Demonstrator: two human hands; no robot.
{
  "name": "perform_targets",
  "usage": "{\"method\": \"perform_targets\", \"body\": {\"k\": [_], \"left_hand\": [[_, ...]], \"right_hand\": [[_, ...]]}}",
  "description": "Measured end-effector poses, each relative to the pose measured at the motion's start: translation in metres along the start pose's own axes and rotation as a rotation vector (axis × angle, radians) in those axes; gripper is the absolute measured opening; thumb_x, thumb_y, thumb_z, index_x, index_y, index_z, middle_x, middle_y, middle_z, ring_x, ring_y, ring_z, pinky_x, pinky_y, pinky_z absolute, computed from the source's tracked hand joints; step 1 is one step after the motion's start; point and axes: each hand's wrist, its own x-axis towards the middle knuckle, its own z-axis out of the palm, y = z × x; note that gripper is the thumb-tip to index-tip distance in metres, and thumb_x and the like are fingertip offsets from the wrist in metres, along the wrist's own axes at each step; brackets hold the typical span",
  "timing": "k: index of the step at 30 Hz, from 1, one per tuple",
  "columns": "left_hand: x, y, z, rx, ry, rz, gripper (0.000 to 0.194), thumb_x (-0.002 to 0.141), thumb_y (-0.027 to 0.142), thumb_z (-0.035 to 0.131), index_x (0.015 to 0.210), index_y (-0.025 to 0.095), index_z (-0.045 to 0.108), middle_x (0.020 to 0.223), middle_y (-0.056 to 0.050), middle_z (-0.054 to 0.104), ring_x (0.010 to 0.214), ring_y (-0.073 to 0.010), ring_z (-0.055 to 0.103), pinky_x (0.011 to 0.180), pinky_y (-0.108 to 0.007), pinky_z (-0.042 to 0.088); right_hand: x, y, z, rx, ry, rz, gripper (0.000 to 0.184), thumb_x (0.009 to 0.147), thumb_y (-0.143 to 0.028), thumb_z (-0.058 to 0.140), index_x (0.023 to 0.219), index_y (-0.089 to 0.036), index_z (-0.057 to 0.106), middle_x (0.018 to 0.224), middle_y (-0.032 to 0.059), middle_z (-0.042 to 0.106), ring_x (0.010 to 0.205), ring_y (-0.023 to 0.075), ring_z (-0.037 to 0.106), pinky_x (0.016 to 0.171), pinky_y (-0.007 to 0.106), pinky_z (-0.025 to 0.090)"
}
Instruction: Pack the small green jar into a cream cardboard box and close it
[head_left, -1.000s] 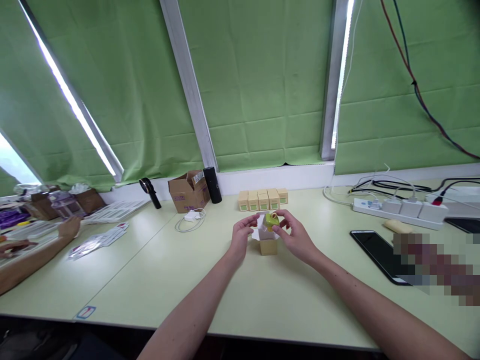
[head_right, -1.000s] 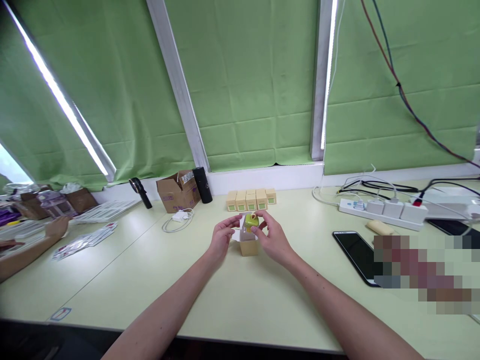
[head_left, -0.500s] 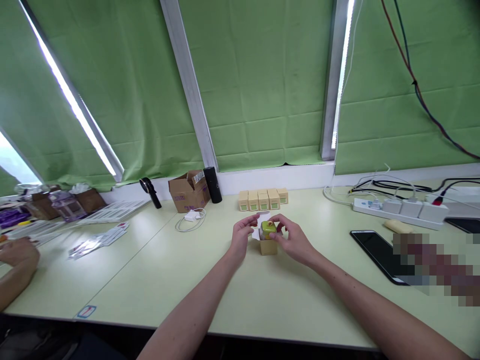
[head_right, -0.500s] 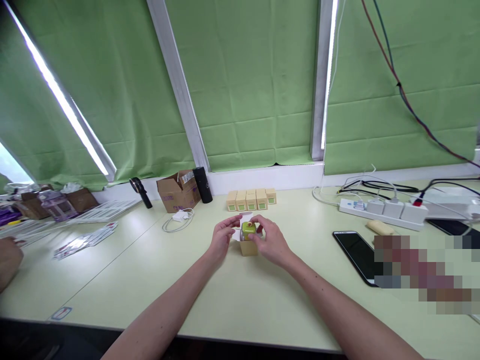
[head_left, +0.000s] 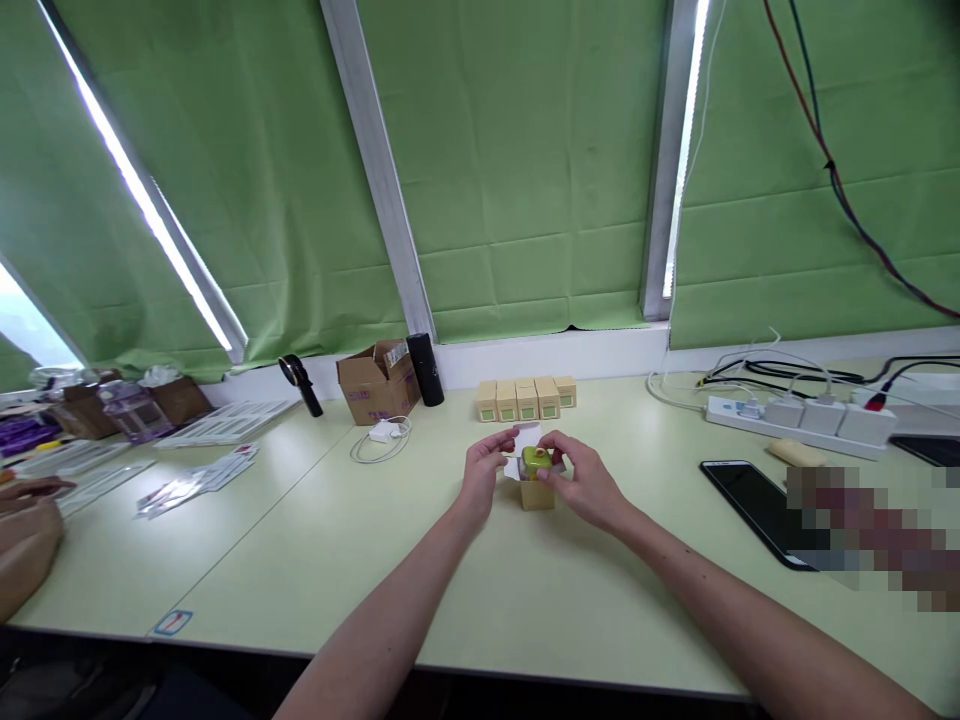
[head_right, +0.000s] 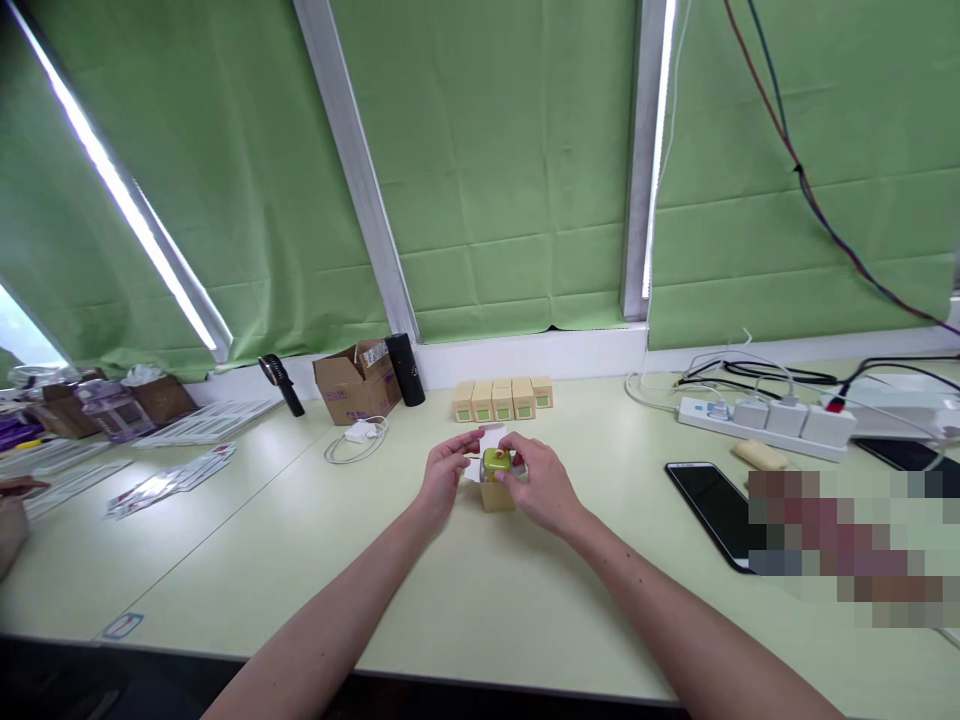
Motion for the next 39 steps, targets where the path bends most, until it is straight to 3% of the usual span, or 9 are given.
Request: {"method": "perform_targets", "body": {"k": [5, 10, 13, 39], "left_hand": [[0.000, 0.000, 0.000, 0.010, 0.002, 0.002, 0.055, 0.055, 0.012, 0.056, 0.103, 0.018, 0.081, 0.098, -0.007, 0.075, 0.096, -0.0206, 0.060, 0.088, -0.031, 0.046], [0.000, 0.000, 0.000, 0.009, 0.005, 0.011, 0.056, 0.055, 0.012, 0.056, 0.104, 0.017, 0.081, 0.098, -0.007, 0.075, 0.096, -0.0202, 0.060, 0.088, -0.030, 0.045], [0.001, -0.001, 0.000, 0.005, 0.002, 0.007, 0.056, 0.054, 0.012, 0.056, 0.104, 0.016, 0.081, 0.098, -0.008, 0.075, 0.095, -0.0204, 0.059, 0.086, -0.030, 0.044], [-0.001, 0.001, 0.002, -0.010, 0.019, -0.009, 0.053, 0.054, 0.012, 0.056, 0.101, 0.016, 0.082, 0.098, -0.008, 0.075, 0.096, -0.0206, 0.058, 0.082, -0.029, 0.043]], "right_hand": [[0.002, 0.002, 0.005, -0.028, 0.036, -0.017, 0.016, 0.098, -0.034, 0.046, 0.093, -0.029, 0.061, 0.088, 0.0020, 0.068, 0.081, 0.0229, 0.058, 0.076, 0.039, 0.047], [0.004, 0.004, 0.007, 0.036, 0.088, -0.021, 0.016, 0.096, -0.035, 0.050, 0.092, -0.026, 0.063, 0.105, 0.0054, 0.063, 0.081, 0.0200, 0.060, 0.073, 0.037, 0.050], [0.005, 0.006, 0.008, 0.053, 0.112, 0.006, 0.018, 0.095, -0.037, 0.053, 0.090, -0.025, 0.065, 0.103, 0.0058, 0.057, 0.080, 0.0185, 0.059, 0.069, 0.035, 0.049], [0.009, 0.018, 0.018, 0.052, 0.095, 0.099, 0.016, 0.088, -0.028, 0.063, 0.082, -0.023, 0.077, 0.094, 0.0041, 0.051, 0.080, 0.0185, 0.056, 0.076, 0.037, 0.051]]}}
